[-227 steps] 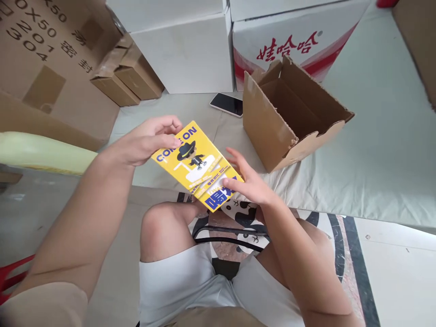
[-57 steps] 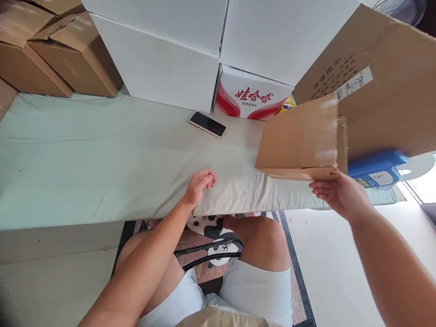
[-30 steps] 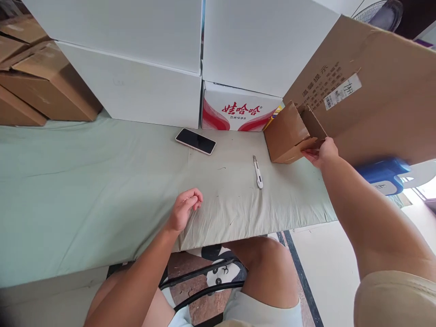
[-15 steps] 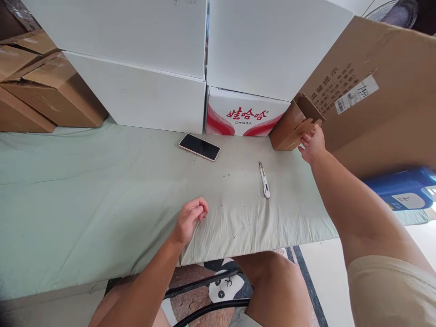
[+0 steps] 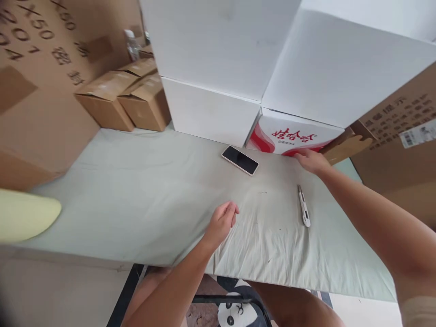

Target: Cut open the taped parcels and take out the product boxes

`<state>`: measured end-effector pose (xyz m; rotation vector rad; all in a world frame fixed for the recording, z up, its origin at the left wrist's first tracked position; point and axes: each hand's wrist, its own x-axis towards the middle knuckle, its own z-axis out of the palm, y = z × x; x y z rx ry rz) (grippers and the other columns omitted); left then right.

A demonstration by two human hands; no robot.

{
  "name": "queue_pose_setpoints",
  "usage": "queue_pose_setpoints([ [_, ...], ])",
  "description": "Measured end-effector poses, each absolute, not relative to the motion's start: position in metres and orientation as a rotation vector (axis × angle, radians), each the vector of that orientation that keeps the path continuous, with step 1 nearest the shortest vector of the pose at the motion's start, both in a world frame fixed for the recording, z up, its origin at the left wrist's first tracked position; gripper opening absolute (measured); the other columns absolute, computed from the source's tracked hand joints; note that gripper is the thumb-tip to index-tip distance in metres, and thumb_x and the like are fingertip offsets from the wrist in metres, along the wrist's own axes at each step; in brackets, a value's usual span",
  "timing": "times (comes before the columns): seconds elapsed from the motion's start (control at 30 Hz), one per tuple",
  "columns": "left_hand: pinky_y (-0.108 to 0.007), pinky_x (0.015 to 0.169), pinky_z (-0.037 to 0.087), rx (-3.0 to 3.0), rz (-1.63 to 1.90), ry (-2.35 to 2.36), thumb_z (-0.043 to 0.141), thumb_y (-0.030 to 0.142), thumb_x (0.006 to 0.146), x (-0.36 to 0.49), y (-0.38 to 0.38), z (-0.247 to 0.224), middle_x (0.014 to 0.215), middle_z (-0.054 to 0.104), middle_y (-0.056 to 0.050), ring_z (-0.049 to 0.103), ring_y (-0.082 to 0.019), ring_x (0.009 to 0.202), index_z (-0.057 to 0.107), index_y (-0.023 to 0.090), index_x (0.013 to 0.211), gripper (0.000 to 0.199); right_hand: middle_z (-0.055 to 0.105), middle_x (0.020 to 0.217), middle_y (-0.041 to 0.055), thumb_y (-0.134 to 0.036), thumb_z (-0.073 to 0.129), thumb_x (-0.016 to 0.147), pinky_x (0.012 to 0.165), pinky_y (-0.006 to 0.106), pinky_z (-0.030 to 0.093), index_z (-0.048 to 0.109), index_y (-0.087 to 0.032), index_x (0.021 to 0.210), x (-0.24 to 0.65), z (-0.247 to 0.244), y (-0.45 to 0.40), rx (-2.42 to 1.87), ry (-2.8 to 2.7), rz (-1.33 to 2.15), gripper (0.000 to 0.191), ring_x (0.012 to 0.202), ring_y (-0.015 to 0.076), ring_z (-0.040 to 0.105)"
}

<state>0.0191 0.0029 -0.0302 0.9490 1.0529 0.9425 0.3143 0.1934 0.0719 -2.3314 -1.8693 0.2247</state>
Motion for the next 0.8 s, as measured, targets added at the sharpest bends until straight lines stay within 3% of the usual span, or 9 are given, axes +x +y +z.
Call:
queue_pose_setpoints([
  [0.1,-0.028,0.058,0.03,0.897,0.996,1.127,0.041,0.03,0.098,0.012,-0.002,-0.032,0.064,0.048,0.005,0.037,-0.014,0.056,0.057,0.021,0.089,0.02,0.074,0.132,0.0191,-0.03,0.057,0.1,0.108,0.049,0.051,0.073,-0.017,0.127,0.24,0.07,0.196,-2.191,-2.112,0.286,0.034,0.127,0.0362,0.067],
  [0.2,-0.028,0.07,0.039,0.913,1.102,1.192,0.043,0.004,0.083,-0.004,-0.009,-0.03,0.082,0.061,0.0,0.049,-0.015,0.069,0.062,0.02,0.087,0.026,0.074,0.135,0.0125,-0.037,0.054,0.098,0.11,0.048,0.052,0.069,-0.023,0.135,0.153,0.063,0.197,-1.948,-2.362,0.313,0.042,0.123,0.0323,0.069],
  [0.27,-0.029,0.078,0.041,0.933,1.165,1.199,0.041,-0.001,0.075,-0.019,-0.016,-0.026,0.084,0.062,-0.001,0.052,-0.016,0.077,0.063,0.02,0.08,0.031,0.072,0.138,0.0119,-0.039,0.053,0.098,0.111,0.049,0.054,0.067,-0.024,0.139,0.093,0.057,0.197,-1.78,-2.492,0.317,0.046,0.122,0.0317,0.069],
  [0.4,-0.03,0.07,0.034,0.921,1.212,1.155,0.042,0.001,0.062,-0.05,-0.027,-0.017,0.067,0.048,0.001,0.043,-0.016,0.068,0.054,0.02,0.066,0.023,0.06,0.153,0.0147,-0.039,0.053,0.099,0.111,0.057,0.054,0.061,-0.024,0.146,-0.025,0.051,0.205,-1.537,-2.629,0.274,0.051,0.132,0.0364,0.063],
  [0.6,-0.032,0.054,0.02,0.686,1.223,1.038,0.042,0.014,0.052,-0.077,-0.026,-0.015,0.048,0.034,0.002,0.03,-0.013,0.05,0.045,0.022,0.053,0.009,0.037,0.166,0.0202,-0.03,0.05,0.102,0.122,0.065,0.037,0.042,-0.014,0.16,-0.162,0.067,0.244,-1.407,-2.592,0.143,0.06,0.153,0.0411,0.038],
  [0.7,-0.032,0.053,0.017,0.623,1.246,1.001,0.042,0.017,0.049,-0.084,-0.021,-0.019,0.049,0.035,0.002,0.03,-0.013,0.05,0.048,0.022,0.053,0.008,0.029,0.17,0.021,-0.034,0.058,0.1,0.122,0.072,0.032,0.045,-0.016,0.158,-0.195,0.073,0.27,-1.467,-2.573,0.128,0.062,0.156,0.0445,0.032],
  [0.8,-0.031,0.054,0.017,0.6,1.262,0.982,0.042,0.018,0.048,-0.091,-0.018,-0.023,0.05,0.036,0.002,0.029,-0.012,0.05,0.049,0.021,0.054,0.009,0.033,0.167,0.0231,-0.043,0.062,0.098,0.119,0.08,0.027,0.049,-0.016,0.155,-0.207,0.068,0.293,-1.45,-2.634,0.104,0.064,0.154,0.0469,0.032],
])
